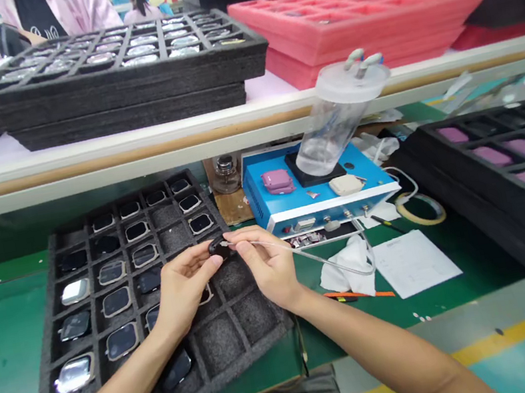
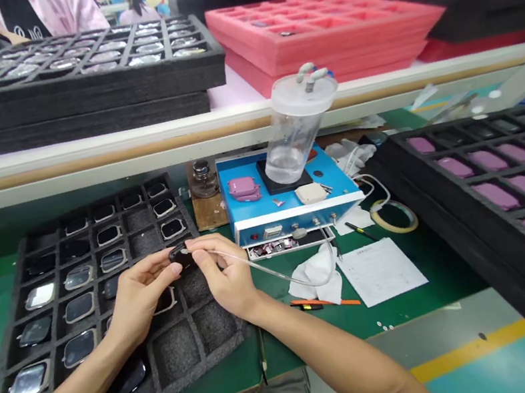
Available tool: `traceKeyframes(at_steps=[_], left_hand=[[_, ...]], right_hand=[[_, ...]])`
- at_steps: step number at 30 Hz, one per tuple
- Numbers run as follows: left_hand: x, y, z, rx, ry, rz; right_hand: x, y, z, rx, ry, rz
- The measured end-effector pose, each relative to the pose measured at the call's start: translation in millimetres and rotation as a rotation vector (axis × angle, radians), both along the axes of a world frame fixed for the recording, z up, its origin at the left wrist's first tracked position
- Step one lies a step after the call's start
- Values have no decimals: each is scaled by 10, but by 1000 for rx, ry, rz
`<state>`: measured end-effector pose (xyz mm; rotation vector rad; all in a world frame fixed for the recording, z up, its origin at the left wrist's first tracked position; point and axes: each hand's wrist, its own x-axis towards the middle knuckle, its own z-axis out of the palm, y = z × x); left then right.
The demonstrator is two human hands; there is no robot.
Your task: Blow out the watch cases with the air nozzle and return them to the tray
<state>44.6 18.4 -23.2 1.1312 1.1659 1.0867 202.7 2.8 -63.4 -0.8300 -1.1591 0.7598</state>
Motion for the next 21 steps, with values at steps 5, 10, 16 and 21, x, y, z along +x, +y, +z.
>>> traceKeyframes(at_steps=[5,10,16,21], left_hand=[[8,17,20,-6,27,32],[16,27,39,5,64,47],[8,31,25,19,63,38],[14,28,34,18,58,37]], right_hand=[[-11,30,21,13,19,-11],[-21,53,38,19,31,1],[-14,55,56,29,33,3],[-16,56,61,25,34,4]])
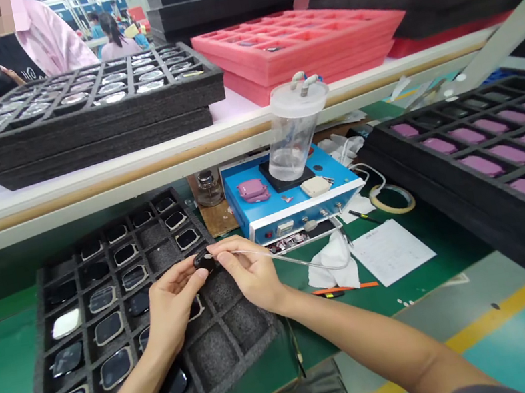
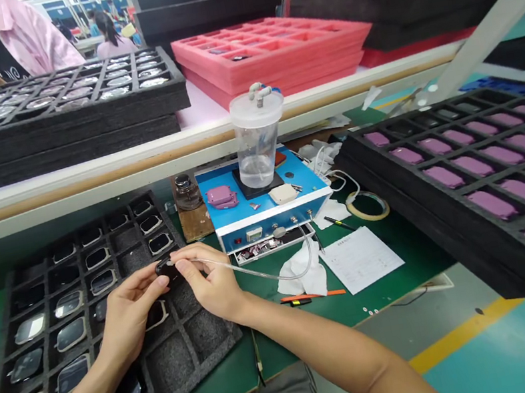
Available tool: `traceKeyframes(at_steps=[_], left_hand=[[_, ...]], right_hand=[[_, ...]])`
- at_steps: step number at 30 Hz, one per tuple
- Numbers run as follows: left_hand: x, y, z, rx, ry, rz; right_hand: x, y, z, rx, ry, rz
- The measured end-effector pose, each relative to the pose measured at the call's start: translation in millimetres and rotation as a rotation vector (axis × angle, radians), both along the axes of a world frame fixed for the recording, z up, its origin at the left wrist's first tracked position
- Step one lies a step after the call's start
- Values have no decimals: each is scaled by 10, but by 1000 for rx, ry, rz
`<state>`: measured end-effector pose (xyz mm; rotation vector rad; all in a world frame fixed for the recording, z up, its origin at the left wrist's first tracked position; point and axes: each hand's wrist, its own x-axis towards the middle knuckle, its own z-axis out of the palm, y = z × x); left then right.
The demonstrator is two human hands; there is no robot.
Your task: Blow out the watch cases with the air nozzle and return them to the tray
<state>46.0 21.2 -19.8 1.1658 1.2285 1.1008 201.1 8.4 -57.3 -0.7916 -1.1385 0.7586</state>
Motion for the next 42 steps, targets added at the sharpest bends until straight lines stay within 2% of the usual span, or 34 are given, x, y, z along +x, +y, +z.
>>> traceKeyframes(at_steps=[42], left_hand=[[0,-25,-7,-39,-36,23]], right_hand=[[-2,-37,-43,-16,-3,22]])
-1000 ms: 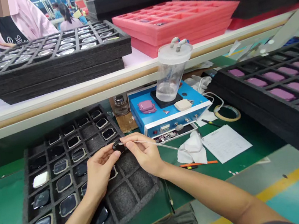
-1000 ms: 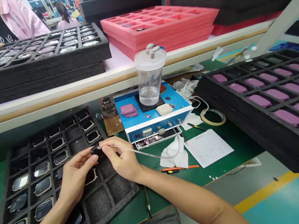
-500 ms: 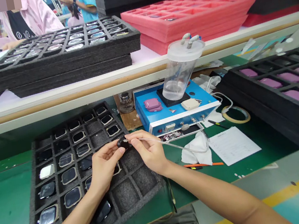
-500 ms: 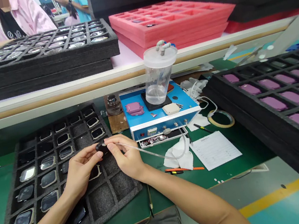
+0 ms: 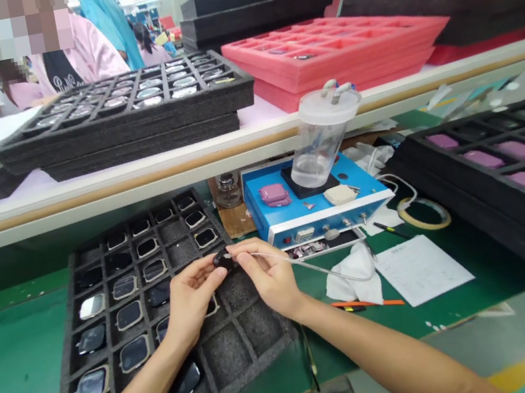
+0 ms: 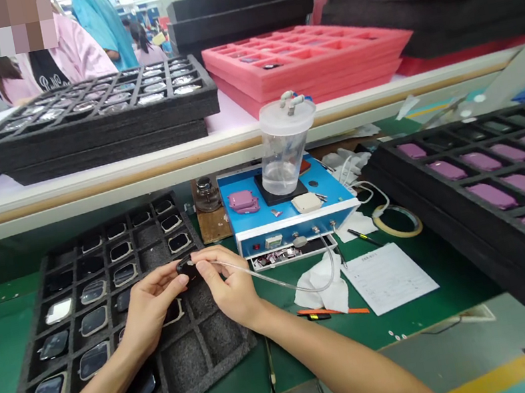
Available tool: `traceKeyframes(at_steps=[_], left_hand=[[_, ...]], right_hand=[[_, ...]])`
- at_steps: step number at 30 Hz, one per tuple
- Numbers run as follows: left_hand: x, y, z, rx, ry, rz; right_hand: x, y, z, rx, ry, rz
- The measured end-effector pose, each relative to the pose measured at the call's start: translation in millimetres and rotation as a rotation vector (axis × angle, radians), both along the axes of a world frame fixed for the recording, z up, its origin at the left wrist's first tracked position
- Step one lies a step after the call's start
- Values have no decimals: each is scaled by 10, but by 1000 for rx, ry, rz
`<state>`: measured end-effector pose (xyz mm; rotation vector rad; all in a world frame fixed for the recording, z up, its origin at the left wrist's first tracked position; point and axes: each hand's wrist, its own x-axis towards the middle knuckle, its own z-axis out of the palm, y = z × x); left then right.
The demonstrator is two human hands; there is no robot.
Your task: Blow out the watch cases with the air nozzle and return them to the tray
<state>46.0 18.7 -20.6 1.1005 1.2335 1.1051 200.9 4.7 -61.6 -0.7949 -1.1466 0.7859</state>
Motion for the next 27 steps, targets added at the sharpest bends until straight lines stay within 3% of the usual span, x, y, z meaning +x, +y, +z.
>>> traceKeyframes(at_steps=[5,27], left_hand=[[-10,-6,15,2,-38,-41],[-2,3,11,-7,-3,9]], right_hand=[[-15,-1,0,-5,6,-6],[-10,10,2,-1,24,1]])
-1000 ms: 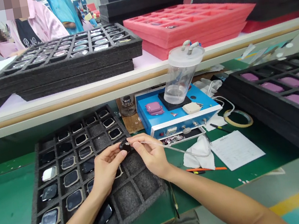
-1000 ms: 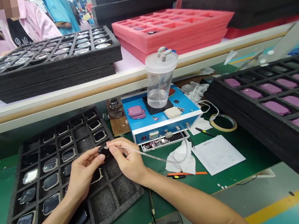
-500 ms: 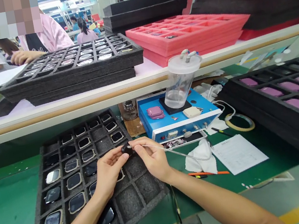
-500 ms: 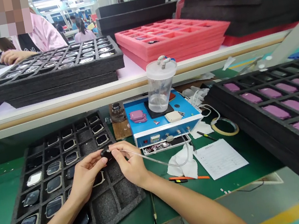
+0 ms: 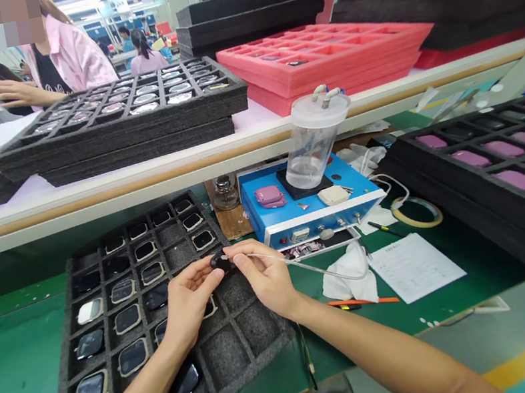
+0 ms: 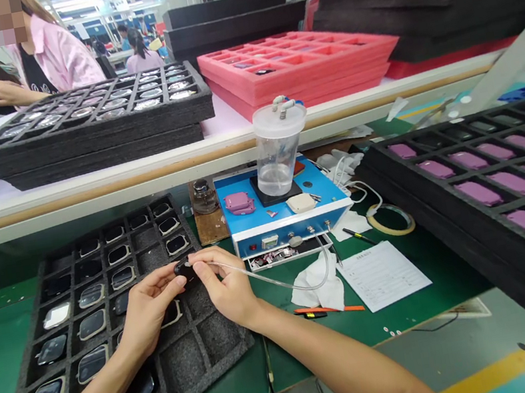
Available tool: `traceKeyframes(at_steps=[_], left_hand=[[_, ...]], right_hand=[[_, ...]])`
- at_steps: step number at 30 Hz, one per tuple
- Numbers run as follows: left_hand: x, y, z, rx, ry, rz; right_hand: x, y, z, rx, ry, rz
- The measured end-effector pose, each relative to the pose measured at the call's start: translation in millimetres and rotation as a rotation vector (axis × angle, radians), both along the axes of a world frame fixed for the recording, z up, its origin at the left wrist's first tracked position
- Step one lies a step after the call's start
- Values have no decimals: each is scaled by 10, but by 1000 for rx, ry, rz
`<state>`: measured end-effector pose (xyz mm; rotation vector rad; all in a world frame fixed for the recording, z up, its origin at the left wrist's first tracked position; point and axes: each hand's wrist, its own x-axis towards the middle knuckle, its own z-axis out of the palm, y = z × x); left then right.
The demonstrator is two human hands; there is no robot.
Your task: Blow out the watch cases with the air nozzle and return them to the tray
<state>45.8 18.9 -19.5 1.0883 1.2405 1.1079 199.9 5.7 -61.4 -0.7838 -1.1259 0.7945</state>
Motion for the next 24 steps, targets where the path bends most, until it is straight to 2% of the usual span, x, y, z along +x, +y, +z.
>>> traceKeyframes(at_steps=[24], left_hand=[[-11,3,-15,18,18,-6]], right_hand=[[-2,-4,9,-21,-16,-13]])
